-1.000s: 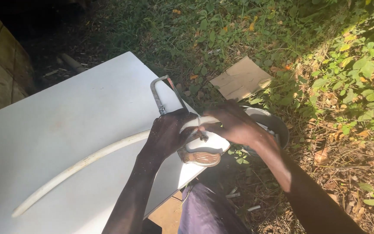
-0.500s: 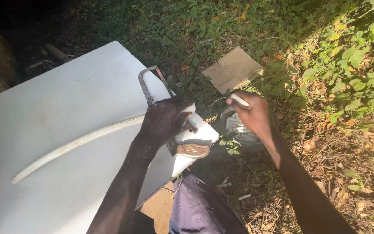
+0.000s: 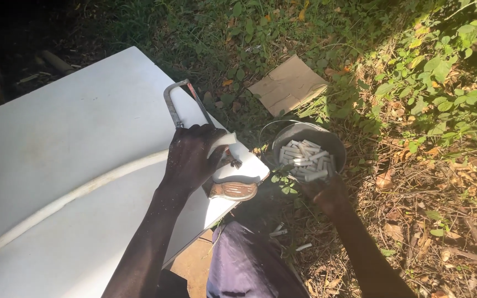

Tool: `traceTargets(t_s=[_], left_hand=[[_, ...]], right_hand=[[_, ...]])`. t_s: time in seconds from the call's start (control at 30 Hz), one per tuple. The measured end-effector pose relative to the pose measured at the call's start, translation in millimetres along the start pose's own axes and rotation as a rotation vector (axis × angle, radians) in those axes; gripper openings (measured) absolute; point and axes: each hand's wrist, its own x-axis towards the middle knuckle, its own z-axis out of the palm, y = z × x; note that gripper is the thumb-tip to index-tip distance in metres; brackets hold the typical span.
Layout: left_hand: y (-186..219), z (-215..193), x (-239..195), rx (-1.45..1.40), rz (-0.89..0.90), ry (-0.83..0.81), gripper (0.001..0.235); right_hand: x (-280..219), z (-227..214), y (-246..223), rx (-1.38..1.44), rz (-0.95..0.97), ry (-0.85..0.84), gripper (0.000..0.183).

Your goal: Cutting small, uniform pieces of white plastic tubing using a hacksaw and collecting them in a bucket.

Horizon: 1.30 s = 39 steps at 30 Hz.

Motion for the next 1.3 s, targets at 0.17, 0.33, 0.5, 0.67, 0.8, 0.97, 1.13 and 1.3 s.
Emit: traceTargets(t_s=[0.17,0.33,0.5,0.67,0.8,0.97,1.13,1.3], left_hand=[[-10.8,8.2,-7.8,-0.021,-0.086,0.015,0.023],[-22.8,16.2,-16.3,-0.015,-0.163,0.007,0.028],[-34.6,26.2,-24.2,-0.06,-0.245,0.033,0.031],[-48.7,27.3,-39.2,-0.05,-0.386,0.099,0.03],[-70.1,34.3,-56.4,-0.085,-0.497,0.035,0.032],[-113.2,69.7,-87.1,-0.134,-0.375,0.262,0.033],[-107.9,56.3,-88.8,-0.113,-0.357,0.263,0.021],[-91.9,46.6,-80.5,-0.112,-0.344,0.339,0.022]], right_hand=[[7.9,36.6,-10.3,-0.21,-0.315,-0.238,0.042],[-88.6,123.9,33.7,-0.623,-0.492,-0.152,0.056],[-191.5,197.8,41.5,-1.211,-1.155,-0.139,0.052],[-245.0,259.6,58.3,-1.729,-1.359,-0.478,0.058],[-191.8,255.6,83.3,-1.95,-1.394,-0.473,0.055],[-156.5,243.6,106.9,-2.077,-1.482,-0.412,0.04],[-161.8,261.8,96.1,-2.045,-1.471,-0.603,0.032],[-183.8,256.0,85.1,-2.002,-1.362,-0.611,0.035]])
